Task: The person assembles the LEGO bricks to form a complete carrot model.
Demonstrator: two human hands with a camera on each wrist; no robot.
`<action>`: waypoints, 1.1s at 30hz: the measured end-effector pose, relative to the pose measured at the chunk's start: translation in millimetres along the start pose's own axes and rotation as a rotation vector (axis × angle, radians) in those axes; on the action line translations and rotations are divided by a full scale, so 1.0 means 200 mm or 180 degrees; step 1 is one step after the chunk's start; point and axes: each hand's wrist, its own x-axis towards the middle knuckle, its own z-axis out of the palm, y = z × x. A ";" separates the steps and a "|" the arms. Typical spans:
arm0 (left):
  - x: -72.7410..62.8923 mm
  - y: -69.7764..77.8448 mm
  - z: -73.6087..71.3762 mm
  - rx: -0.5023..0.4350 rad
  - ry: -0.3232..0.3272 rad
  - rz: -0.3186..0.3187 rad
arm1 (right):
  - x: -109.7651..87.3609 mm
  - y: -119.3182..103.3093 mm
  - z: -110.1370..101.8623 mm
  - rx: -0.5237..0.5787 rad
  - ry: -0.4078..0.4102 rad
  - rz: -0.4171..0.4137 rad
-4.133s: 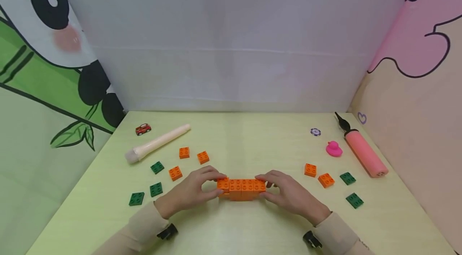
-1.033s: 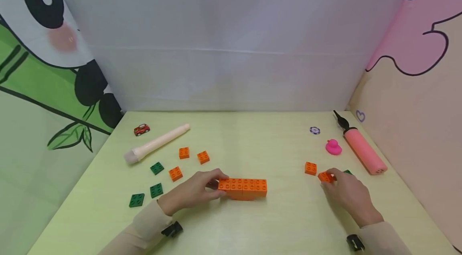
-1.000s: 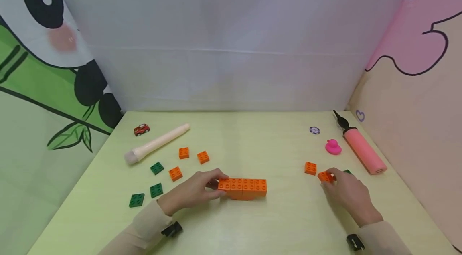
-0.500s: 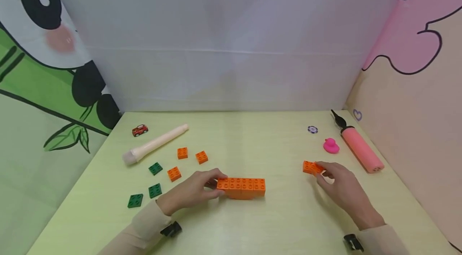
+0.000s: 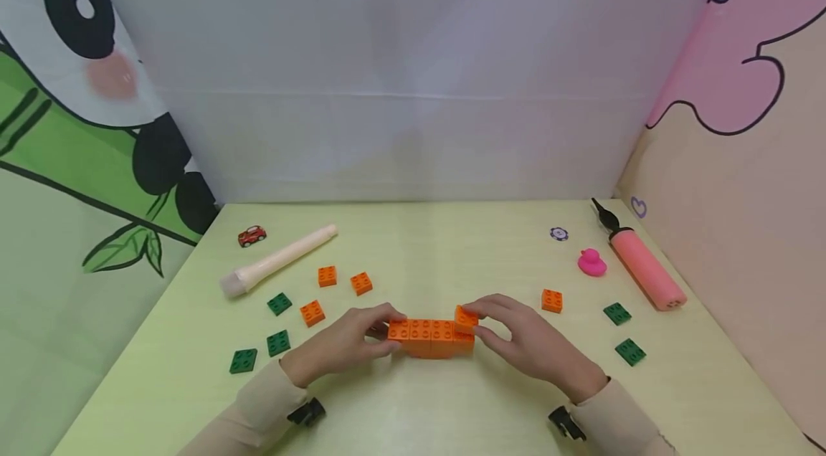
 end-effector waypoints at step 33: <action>0.01 -0.01 0.01 -0.0013 0.0019 -0.0041 | 0.06 0.01 0.09 0.0034 -0.0007 -0.0466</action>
